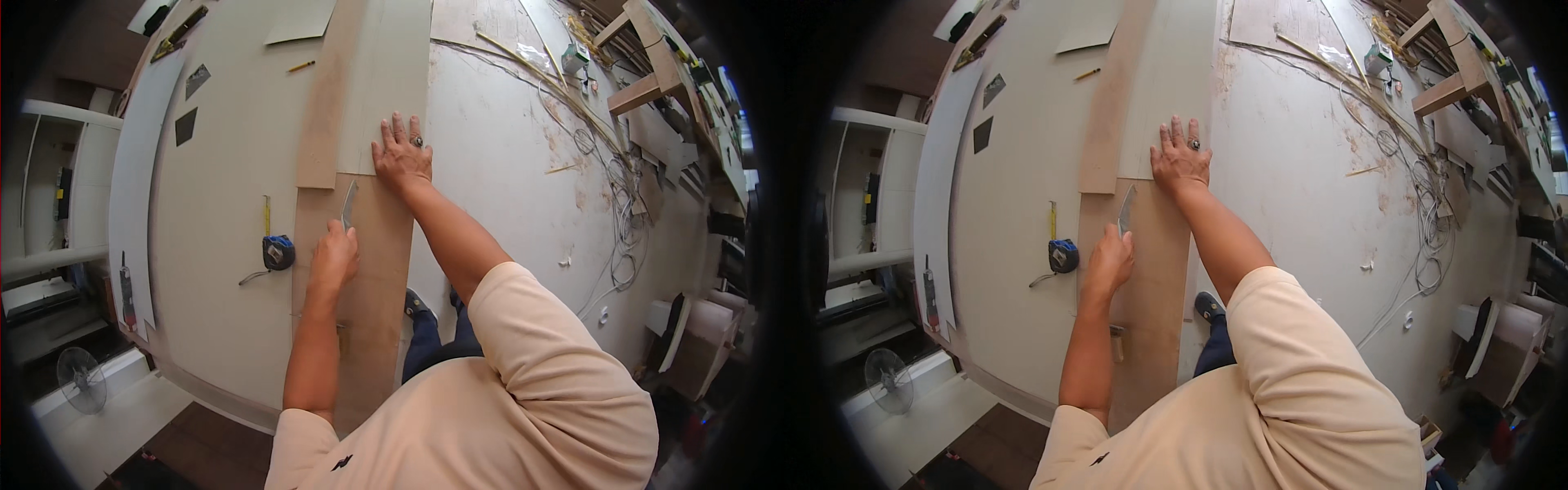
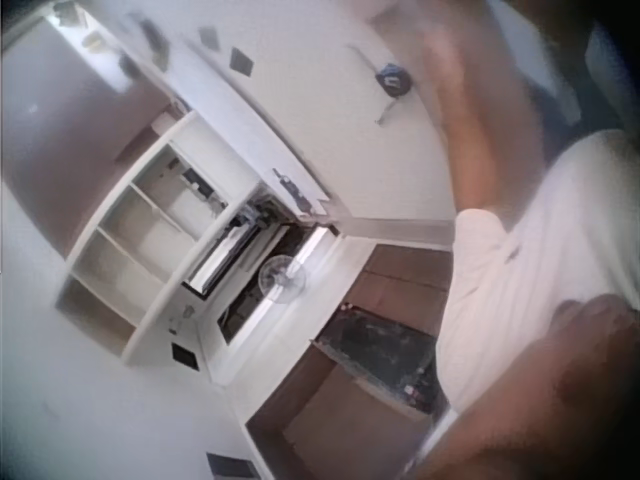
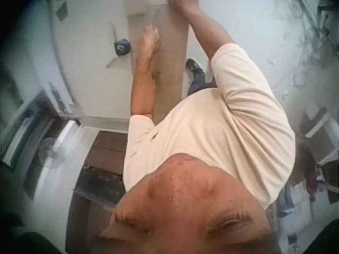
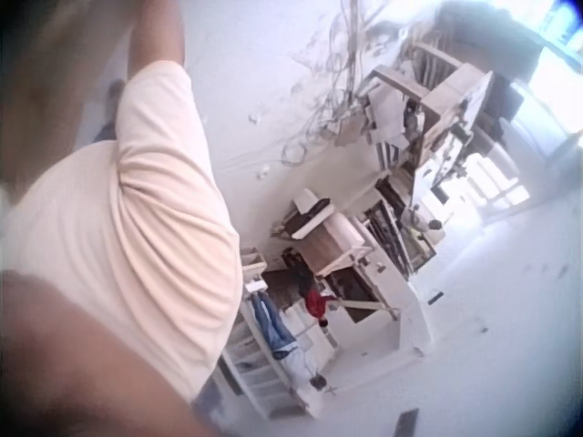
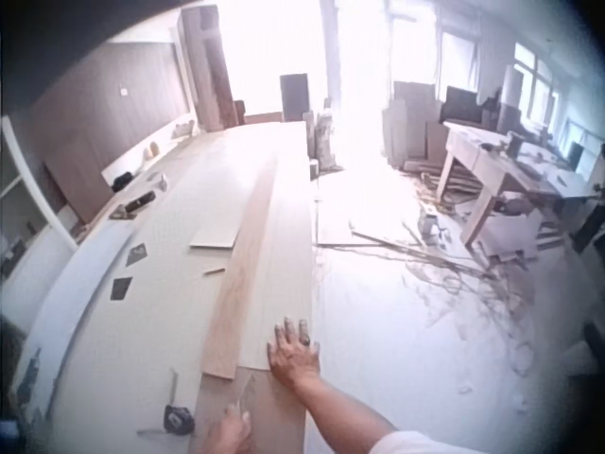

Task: The recorder uses a utility knife to score and cut a wood panel or laminate piece.

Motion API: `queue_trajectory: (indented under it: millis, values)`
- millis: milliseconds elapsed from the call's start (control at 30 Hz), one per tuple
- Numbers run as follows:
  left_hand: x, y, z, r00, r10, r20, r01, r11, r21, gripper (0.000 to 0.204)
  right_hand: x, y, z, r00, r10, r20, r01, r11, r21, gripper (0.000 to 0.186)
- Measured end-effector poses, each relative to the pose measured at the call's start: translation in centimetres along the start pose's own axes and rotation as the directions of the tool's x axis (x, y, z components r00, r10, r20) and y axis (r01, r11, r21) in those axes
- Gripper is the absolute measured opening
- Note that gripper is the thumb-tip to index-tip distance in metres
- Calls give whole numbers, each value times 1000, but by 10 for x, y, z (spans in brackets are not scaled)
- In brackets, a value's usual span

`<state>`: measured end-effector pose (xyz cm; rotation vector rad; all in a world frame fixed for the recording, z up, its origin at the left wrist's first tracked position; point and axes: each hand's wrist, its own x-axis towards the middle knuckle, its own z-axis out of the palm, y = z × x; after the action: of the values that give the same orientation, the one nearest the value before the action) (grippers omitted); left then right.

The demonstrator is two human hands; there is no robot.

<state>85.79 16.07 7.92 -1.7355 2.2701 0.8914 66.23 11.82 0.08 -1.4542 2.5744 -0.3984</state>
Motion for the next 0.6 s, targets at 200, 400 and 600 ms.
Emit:
queue_trajectory:
  millis: [200,400,600]
  values:
    - [7,12,-12,994,6,-112,-32,972,-233,34,-1,6,1,999,19,28,-18,999,-29,58]
    - [104,48,-23,895,261,-362,-381,869,-316,32,-1,3,2,1000,-1,4,1,1000,-26,56]
    - [202,94,-31,956,204,-212,-232,965,-118,38,1,3,2,998,-3,61,3,1000,13,56]
